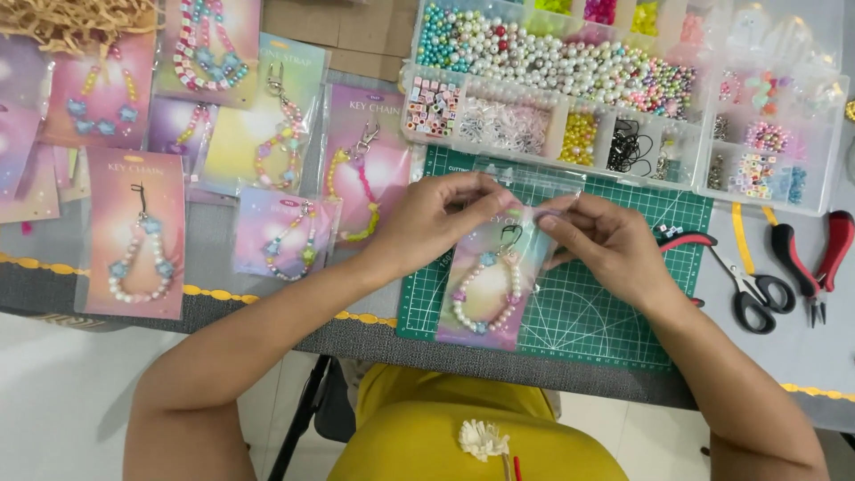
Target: Attaching handmade beaded charms to backing cards and placing them into plastic packaging sleeves.
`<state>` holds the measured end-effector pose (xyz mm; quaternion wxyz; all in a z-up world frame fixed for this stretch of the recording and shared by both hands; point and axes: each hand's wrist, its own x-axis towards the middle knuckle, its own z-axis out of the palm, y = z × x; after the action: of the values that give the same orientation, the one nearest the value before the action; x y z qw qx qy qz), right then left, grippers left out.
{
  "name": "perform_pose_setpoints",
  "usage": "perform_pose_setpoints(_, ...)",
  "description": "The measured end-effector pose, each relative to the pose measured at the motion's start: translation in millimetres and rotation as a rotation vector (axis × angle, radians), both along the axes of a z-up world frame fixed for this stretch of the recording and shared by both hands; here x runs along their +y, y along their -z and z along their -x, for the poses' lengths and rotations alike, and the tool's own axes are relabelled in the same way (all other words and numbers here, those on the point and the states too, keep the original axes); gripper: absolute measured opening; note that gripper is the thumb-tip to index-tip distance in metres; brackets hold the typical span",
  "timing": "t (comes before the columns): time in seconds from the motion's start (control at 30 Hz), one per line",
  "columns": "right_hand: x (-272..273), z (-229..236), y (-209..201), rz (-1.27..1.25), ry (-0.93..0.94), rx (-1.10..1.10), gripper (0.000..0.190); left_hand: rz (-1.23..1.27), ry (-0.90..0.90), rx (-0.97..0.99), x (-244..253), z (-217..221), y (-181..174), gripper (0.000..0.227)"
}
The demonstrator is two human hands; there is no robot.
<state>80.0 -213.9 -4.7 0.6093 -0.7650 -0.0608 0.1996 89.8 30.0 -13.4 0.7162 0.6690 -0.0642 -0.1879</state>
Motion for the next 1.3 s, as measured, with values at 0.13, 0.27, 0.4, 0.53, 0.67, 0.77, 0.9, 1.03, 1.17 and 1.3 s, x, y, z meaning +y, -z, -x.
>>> perform_pose_setpoints(0.13,1,0,2,-0.009,-0.003,0.014,0.023,0.021,0.029,-0.016,3,2,-4,0.030)
perform_pose_setpoints(0.27,3,0,1,0.000,-0.024,0.007,0.023,0.003,0.050,-0.030,2,0,-2,0.029)
perform_pose_setpoints(0.4,2,0,1,0.011,-0.014,-0.001,0.026,-0.045,0.068,-0.020,3,2,-6,0.041)
perform_pose_setpoints(0.53,-6,-1,7,-0.002,0.061,0.048,0.027,-0.133,0.103,0.064,2,14,-14,0.059)
perform_pose_setpoints(0.67,-20,-2,3,0.028,0.077,0.002,0.029,-0.339,-0.056,-0.361,18,38,-50,0.063)
perform_pose_setpoints(0.77,-16,-10,-19,0.076,0.153,0.083,0.025,-0.622,-0.186,-0.845,27,67,-53,0.068)
perform_pose_setpoints(0.9,43,-32,-90,0.331,0.344,0.184,0.024,-0.662,-0.661,-1.370,39,101,-12,0.039)
perform_pose_setpoints(1.03,27,-97,-79,0.232,0.297,0.056,0.030,-0.738,-0.886,-1.421,43,120,25,0.026)
perform_pose_setpoints(1.17,40,-170,-94,0.148,0.152,-0.017,0.023,-0.757,-0.992,-1.392,52,118,39,0.023)
perform_pose_setpoints(1.3,59,-244,-87,0.143,0.094,-0.055,0.029,-0.805,-1.028,-1.339,58,112,48,0.017)
